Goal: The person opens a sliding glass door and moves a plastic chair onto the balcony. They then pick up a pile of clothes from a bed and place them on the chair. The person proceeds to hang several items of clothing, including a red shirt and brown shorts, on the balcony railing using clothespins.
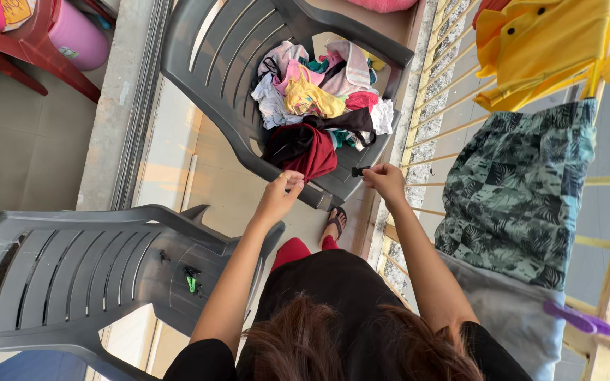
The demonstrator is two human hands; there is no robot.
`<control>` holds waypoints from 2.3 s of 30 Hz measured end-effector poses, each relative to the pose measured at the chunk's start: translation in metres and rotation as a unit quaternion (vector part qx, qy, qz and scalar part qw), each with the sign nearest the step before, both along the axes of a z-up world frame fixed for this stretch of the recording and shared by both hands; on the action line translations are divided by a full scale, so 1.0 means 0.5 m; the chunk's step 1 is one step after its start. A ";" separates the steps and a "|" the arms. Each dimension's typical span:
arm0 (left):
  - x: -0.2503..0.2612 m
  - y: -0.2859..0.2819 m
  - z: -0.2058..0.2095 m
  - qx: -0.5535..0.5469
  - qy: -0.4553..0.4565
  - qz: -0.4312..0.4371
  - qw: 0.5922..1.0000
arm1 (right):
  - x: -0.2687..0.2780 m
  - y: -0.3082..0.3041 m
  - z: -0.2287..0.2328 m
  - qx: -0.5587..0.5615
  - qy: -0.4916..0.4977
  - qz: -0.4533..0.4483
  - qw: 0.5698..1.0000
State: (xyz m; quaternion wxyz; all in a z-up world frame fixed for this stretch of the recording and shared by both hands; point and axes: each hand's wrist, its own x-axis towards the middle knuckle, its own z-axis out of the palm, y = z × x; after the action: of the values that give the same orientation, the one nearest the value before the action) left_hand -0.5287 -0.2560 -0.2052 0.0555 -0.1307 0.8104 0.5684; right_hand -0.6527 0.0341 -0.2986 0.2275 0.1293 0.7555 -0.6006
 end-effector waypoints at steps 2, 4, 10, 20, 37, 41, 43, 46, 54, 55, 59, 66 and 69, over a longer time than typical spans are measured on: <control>-0.001 0.000 -0.024 0.018 -0.028 0.004 0.999 | -0.014 0.003 -0.066 -0.022 -0.031 -0.033 0.999; -0.009 -0.007 -0.051 0.023 -0.060 0.011 0.998 | -0.024 0.001 -0.126 0.012 -0.050 -0.031 0.998; -0.066 -0.035 -0.131 -0.035 -0.113 -0.005 0.993 | -0.051 -0.023 -0.258 0.080 -0.112 -0.002 0.990; -0.223 -0.106 -0.240 -0.157 -0.159 -0.067 0.972 | -0.077 -0.073 -0.336 0.140 -0.139 -0.075 0.977; -0.316 -0.121 -0.332 -0.133 -0.172 -0.177 0.960 | -0.049 -0.047 -0.294 0.041 -0.220 -0.084 0.971; -0.351 -0.070 -0.265 -0.099 -0.169 -0.239 0.951 | -0.031 -0.002 -0.204 0.012 -0.169 -0.151 0.974; -0.369 -0.042 -0.211 -0.092 -0.126 -0.282 0.947 | -0.023 0.014 -0.145 -0.007 -0.109 -0.171 0.979; -0.414 0.030 -0.127 -0.081 -0.005 -0.355 0.931 | -0.005 0.031 -0.032 0.013 -0.033 -0.202 0.979; -0.428 0.300 0.090 -0.027 0.183 -0.478 0.858 | 0.119 0.039 0.352 0.119 0.173 -0.288 0.934; -0.415 0.333 0.118 -0.016 0.234 -0.495 0.837 | 0.144 0.040 0.398 0.139 0.209 -0.303 0.920; -0.329 0.454 0.223 0.019 0.439 -0.500 0.747 | 0.259 0.057 0.551 0.265 0.329 -0.368 0.828; -0.190 0.599 0.330 -0.036 0.567 -0.516 0.641 | 0.374 0.106 0.660 0.434 0.408 -0.493 0.634; -0.172 0.616 0.331 -0.105 0.473 -0.560 0.672 | 0.394 0.119 0.663 0.460 0.405 -0.465 0.639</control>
State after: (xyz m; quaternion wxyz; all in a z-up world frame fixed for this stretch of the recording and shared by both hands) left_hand -0.6145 0.0520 -0.0398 -0.0412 0.6286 0.7039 0.3282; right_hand -0.4557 0.0935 0.0329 -0.4989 0.2955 0.7912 -0.1946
